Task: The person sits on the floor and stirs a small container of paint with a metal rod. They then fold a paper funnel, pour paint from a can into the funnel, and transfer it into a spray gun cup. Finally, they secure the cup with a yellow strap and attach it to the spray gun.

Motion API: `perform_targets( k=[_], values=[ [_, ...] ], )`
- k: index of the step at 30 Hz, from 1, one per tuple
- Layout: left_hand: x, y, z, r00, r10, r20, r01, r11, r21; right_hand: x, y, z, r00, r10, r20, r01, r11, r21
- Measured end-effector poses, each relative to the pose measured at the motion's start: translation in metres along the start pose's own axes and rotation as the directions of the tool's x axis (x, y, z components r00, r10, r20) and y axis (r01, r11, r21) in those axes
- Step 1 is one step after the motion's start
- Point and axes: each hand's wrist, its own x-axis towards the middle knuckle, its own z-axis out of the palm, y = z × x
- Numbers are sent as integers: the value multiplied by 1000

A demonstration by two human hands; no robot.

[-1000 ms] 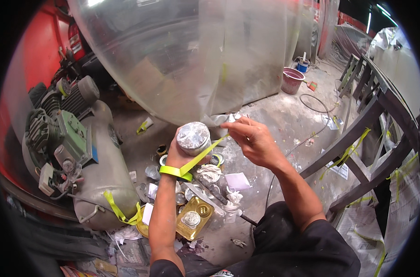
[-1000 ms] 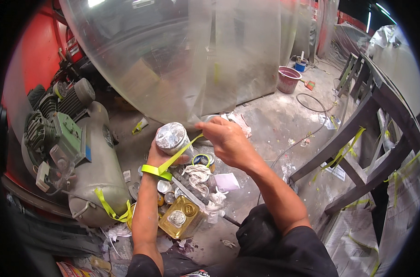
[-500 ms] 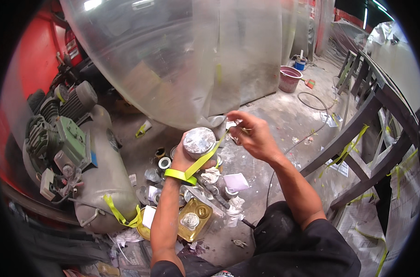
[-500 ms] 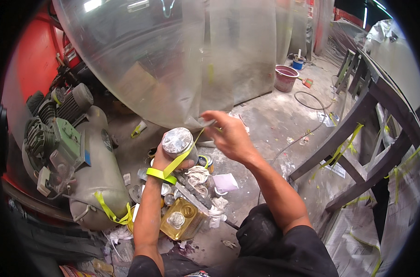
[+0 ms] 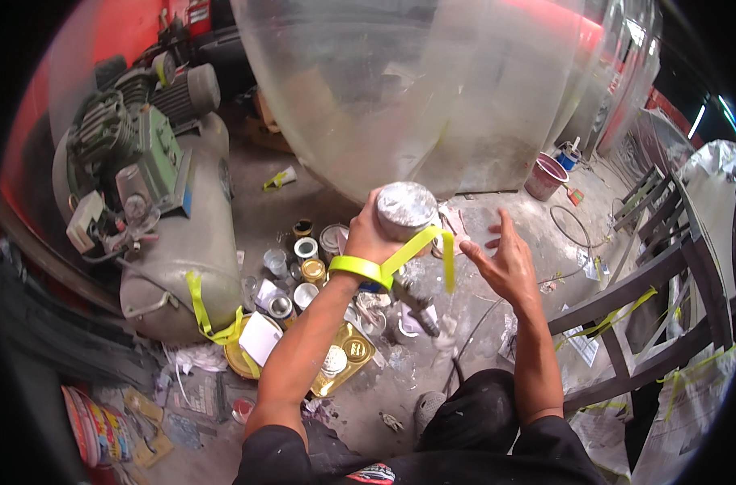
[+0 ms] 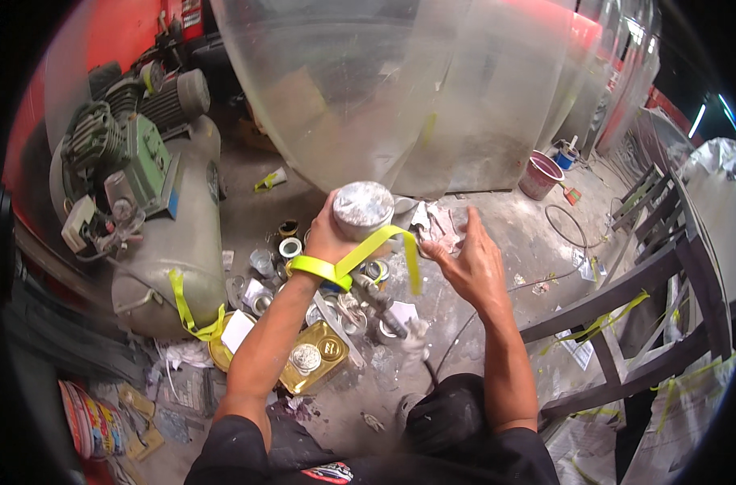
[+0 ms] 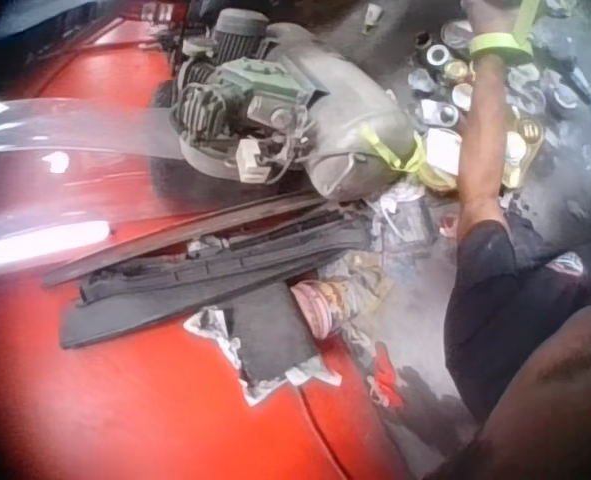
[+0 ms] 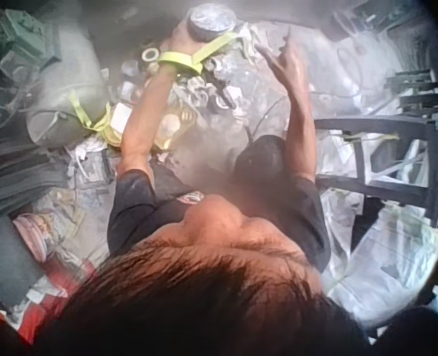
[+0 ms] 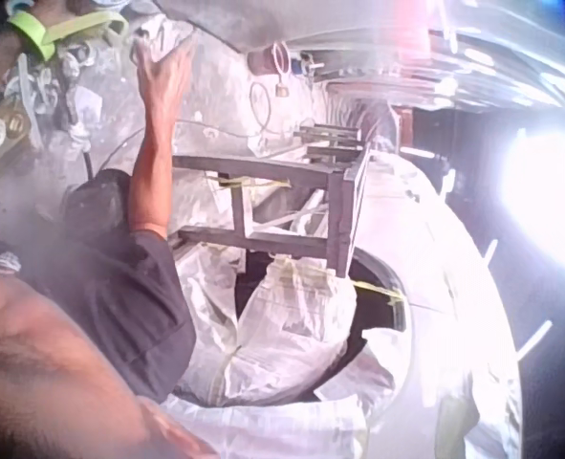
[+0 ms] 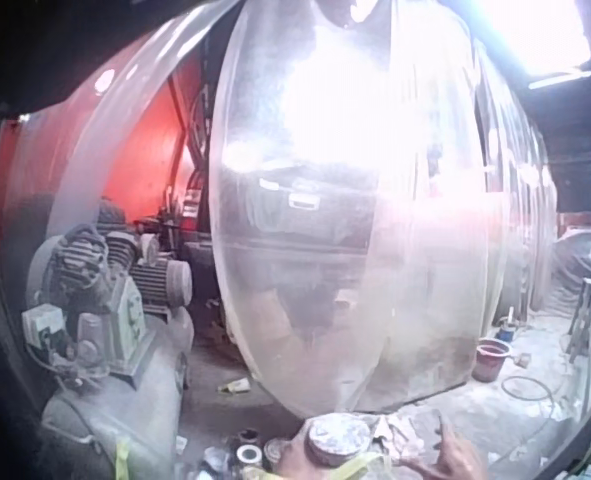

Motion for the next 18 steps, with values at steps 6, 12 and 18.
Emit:
perform_targets(
  k=[6,12,18],
  values=[
    [-1,6,-5,990,-99,-103,106,992,63,-25,-68,-18,861,-279,426,250,960,123],
    [-3,7,0,978,-167,-122,173,984,39,-23,-35,14,687,-214,694,-86,925,371],
    [-8,17,-14,994,-108,-27,107,994,-28,-50,-35,53,466,-210,860,-665,559,496]
  ],
)
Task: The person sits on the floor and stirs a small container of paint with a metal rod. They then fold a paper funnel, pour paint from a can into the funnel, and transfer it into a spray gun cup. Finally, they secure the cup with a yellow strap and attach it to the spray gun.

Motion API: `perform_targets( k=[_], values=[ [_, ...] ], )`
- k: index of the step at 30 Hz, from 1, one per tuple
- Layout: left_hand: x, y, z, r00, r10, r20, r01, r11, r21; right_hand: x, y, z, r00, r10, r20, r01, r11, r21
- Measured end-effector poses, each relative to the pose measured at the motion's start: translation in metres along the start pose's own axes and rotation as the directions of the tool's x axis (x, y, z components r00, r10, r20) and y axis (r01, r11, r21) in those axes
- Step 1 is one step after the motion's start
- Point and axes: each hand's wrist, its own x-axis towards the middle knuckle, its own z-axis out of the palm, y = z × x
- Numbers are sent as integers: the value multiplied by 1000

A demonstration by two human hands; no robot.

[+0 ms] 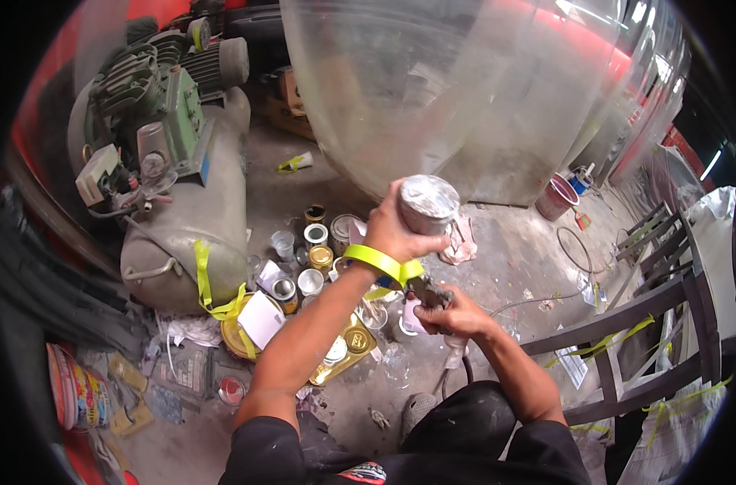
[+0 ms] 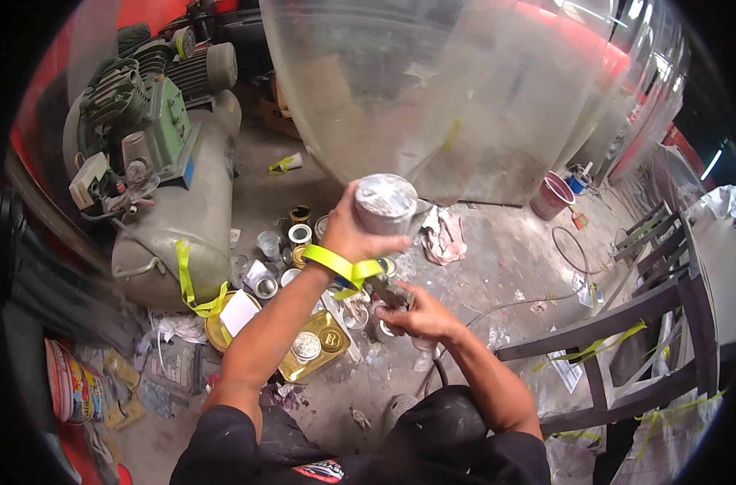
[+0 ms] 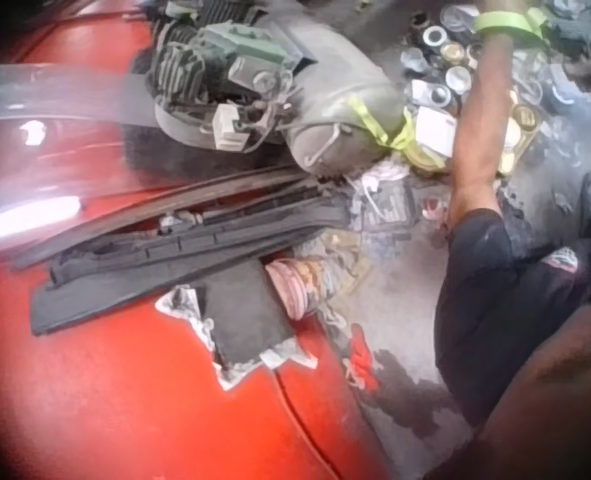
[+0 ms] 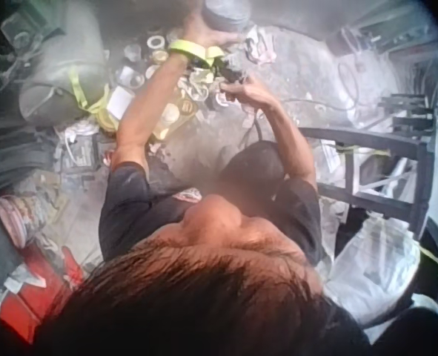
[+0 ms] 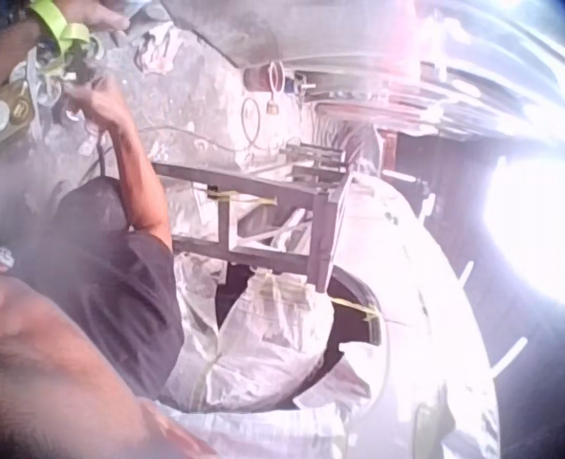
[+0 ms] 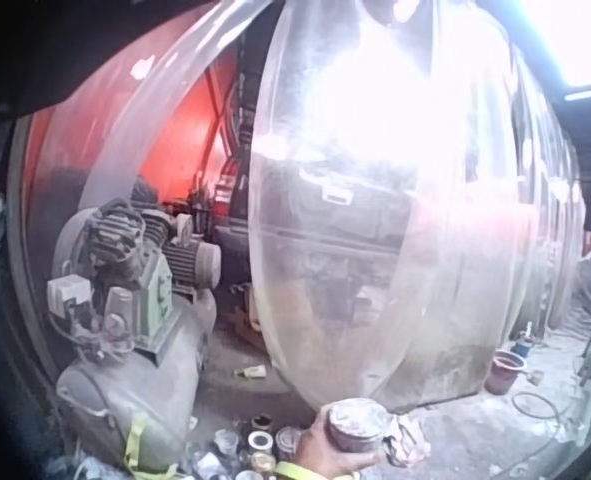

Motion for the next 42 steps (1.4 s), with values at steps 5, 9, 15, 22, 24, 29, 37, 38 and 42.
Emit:
perform_targets(
  k=[5,9,15,22,24,29,37,38,42],
  values=[
    [-1,4,10,998,52,31,-60,927,371,4,10,14,961,-62,-268,5,978,-208],
    [2,13,-10,975,79,207,-189,783,593,9,14,0,876,-150,-459,102,987,-127],
    [-16,-1,-29,543,-438,716,-264,721,641,-34,34,-49,813,190,-551,-118,979,164],
    [-148,-74,-76,-135,-558,818,891,294,347,-98,137,-27,885,183,-429,-148,982,113],
    [-166,-64,-92,-65,-713,698,409,619,670,-97,146,-20,888,200,-414,-163,979,124],
    [-209,-30,-140,304,-895,325,460,437,773,-88,128,-25,953,124,-276,-118,992,40],
    [-339,-59,-196,227,-959,-170,959,251,-133,-53,130,-29,981,121,153,-70,950,-304],
    [-344,-64,-201,209,-969,-134,972,221,-76,-48,125,-24,963,167,210,-91,940,-329],
    [-280,-56,-195,330,-943,-33,942,332,-48,-59,176,-9,891,316,327,-180,905,-385]
  ],
)
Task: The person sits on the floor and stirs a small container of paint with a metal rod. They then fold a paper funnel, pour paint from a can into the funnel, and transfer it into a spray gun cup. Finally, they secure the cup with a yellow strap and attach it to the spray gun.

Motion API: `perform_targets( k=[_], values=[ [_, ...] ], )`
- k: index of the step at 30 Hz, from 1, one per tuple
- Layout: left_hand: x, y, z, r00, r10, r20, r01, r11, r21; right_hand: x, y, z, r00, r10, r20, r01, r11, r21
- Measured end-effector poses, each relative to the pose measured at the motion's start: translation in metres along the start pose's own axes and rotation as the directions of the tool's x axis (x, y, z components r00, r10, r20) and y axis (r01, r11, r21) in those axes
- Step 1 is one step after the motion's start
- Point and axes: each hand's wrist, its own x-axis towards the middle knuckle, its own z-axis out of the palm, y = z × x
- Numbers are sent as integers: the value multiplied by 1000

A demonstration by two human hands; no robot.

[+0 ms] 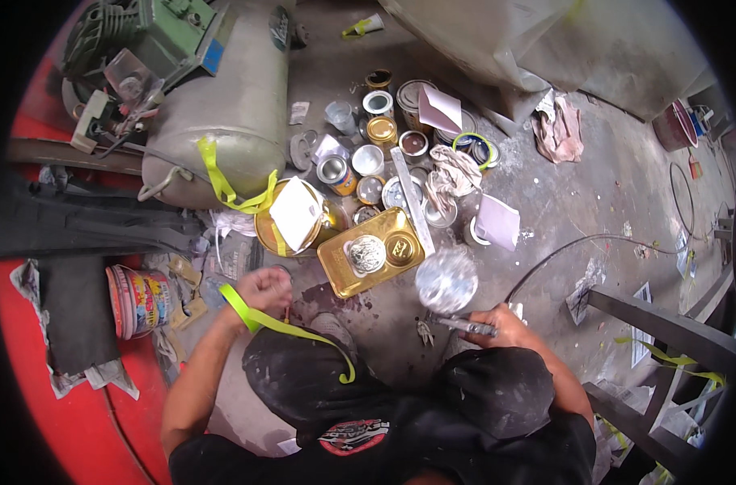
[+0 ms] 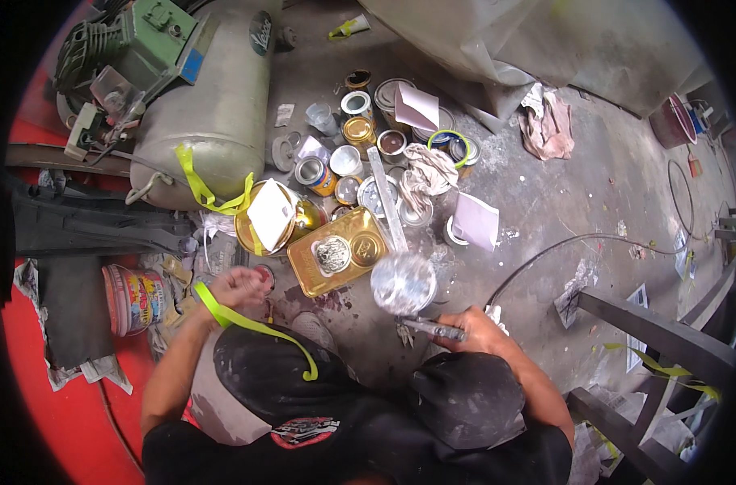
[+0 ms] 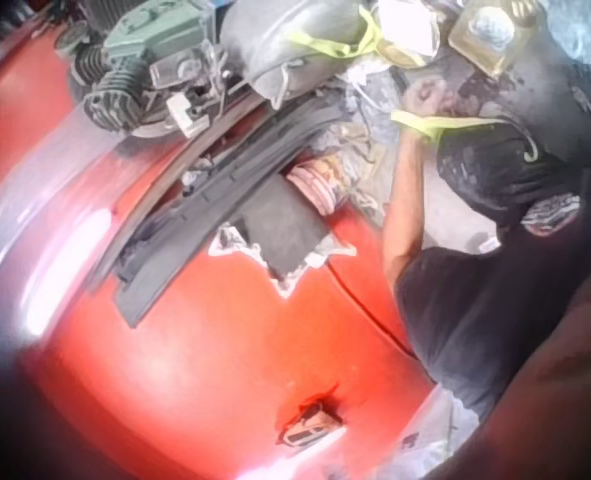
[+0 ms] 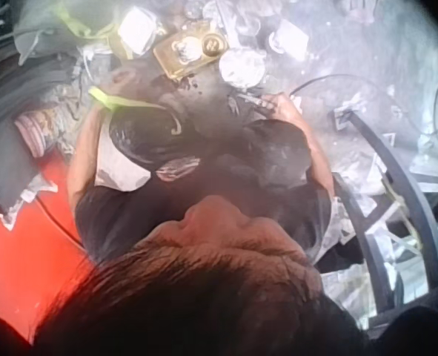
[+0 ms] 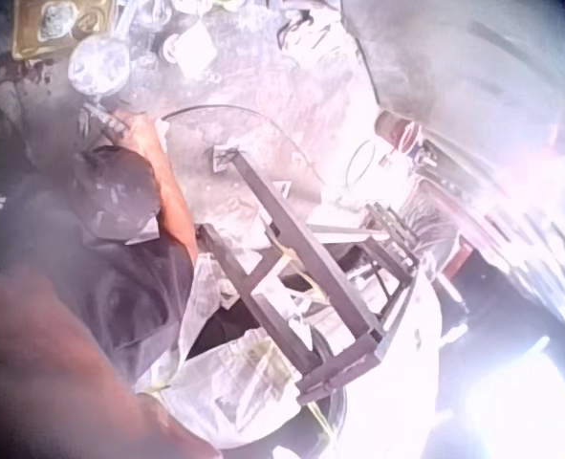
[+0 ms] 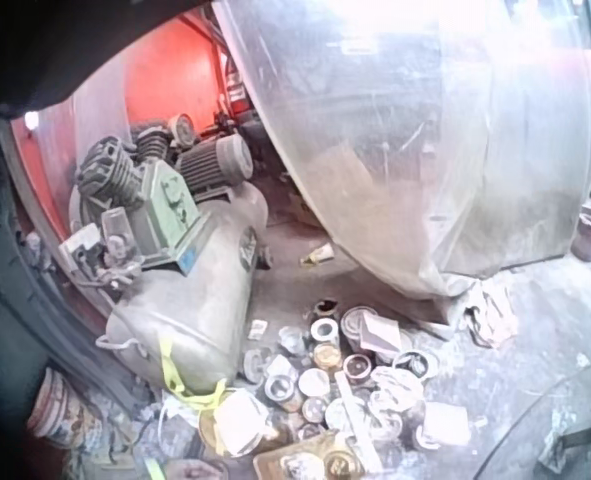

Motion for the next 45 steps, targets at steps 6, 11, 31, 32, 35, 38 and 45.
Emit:
perform_targets(
  k=[6,11,31,32,35,38,45],
  values=[
    [-7,106,82,848,38,528,-277,881,382,-2,89,65,981,-157,-112,143,981,-130],
    [8,95,164,712,-219,667,-428,618,659,-29,79,72,975,-80,-207,49,988,-150],
    [60,84,387,619,596,512,-750,641,162,-117,134,-65,910,-346,-230,414,711,569],
    [54,85,389,625,586,515,-743,649,163,-91,143,-86,919,-230,-320,375,762,529],
    [40,99,405,537,628,563,-804,582,118,10,131,-133,738,-96,-668,274,947,167],
    [28,111,407,503,661,557,-851,491,186,99,88,-134,647,41,-761,464,771,436],
    [25,113,391,577,580,575,-813,474,338,119,26,-102,729,-35,-684,562,602,568]
  ],
)
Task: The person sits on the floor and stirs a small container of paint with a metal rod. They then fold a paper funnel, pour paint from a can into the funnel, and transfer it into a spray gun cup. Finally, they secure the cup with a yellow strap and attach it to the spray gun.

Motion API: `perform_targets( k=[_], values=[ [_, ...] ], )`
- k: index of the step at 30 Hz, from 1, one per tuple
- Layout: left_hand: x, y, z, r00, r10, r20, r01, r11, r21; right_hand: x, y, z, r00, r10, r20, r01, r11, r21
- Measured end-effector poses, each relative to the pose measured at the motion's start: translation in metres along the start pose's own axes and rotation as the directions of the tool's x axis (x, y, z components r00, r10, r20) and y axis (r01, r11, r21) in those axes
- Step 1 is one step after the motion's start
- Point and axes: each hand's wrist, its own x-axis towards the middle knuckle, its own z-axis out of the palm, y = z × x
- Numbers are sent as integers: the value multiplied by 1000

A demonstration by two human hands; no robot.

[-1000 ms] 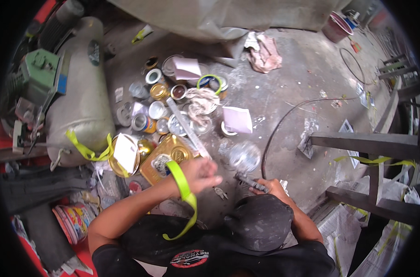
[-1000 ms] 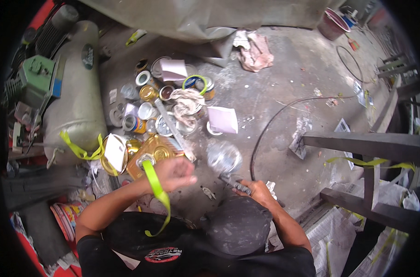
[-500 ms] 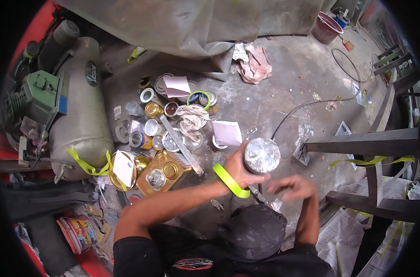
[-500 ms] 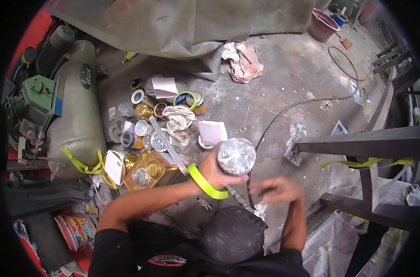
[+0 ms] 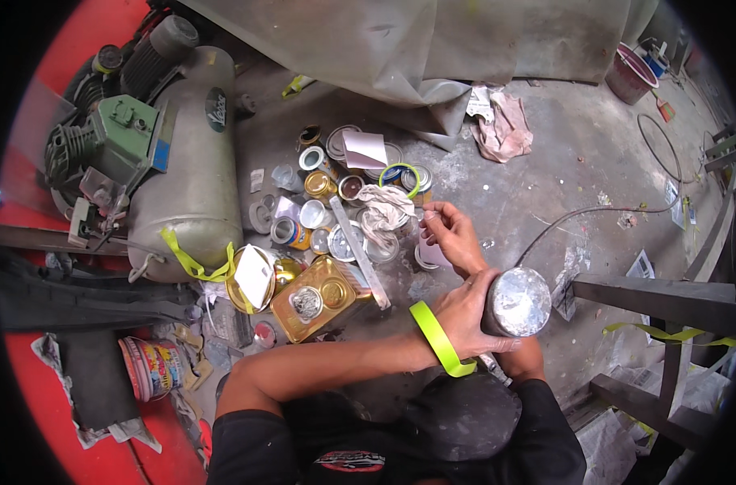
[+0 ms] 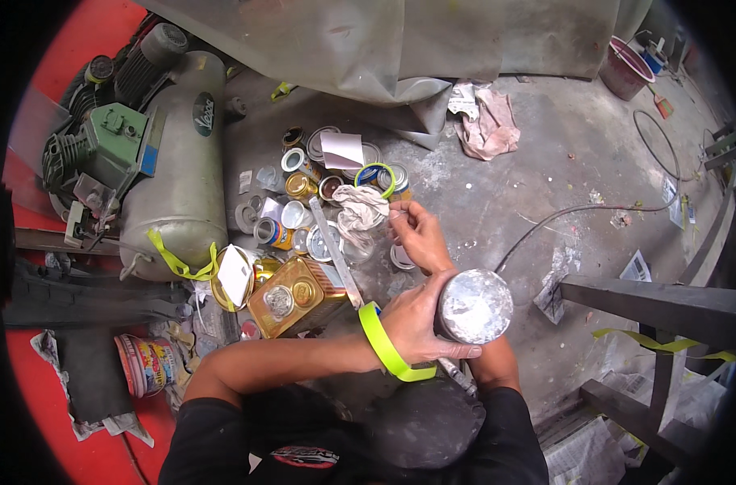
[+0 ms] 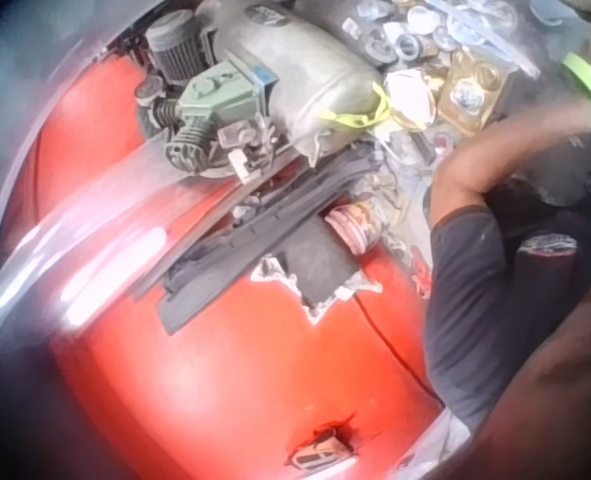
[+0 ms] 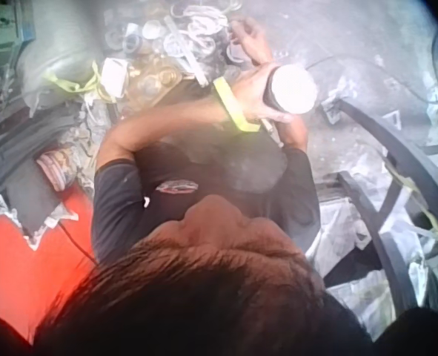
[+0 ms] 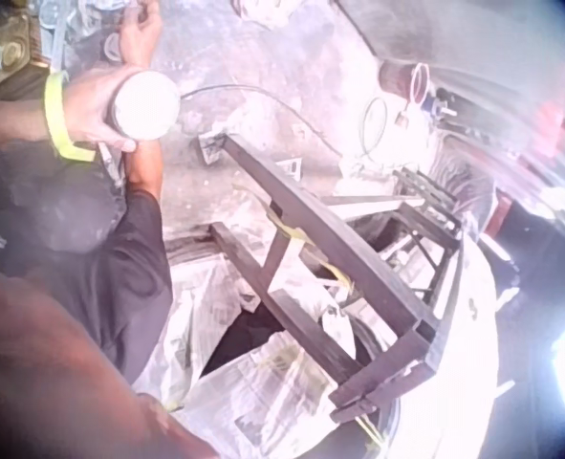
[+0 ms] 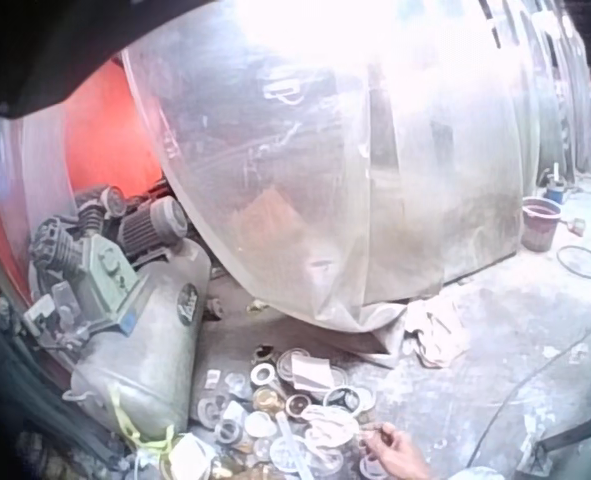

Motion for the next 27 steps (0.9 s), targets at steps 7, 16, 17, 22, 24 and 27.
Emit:
perform_targets(
  k=[7,16,17,22,24,27],
  values=[
    [13,-37,-126,453,-162,877,669,712,-214,-23,-18,-6,842,-46,538,-75,977,201],
    [43,-98,-60,-44,-209,977,645,741,187,-36,-8,-3,667,-60,743,-60,989,134],
    [39,-105,-63,0,-199,980,679,720,146,-38,-7,-6,682,-34,730,-77,990,118],
    [14,-113,-96,177,-204,963,732,681,9,-46,-24,11,665,18,747,-95,994,61],
    [14,-114,-93,223,-235,946,702,712,12,-44,-18,13,689,-18,725,-108,986,127],
    [-6,-164,-67,625,-238,744,652,682,-331,-38,11,23,783,-59,619,-88,975,204]
  ],
)
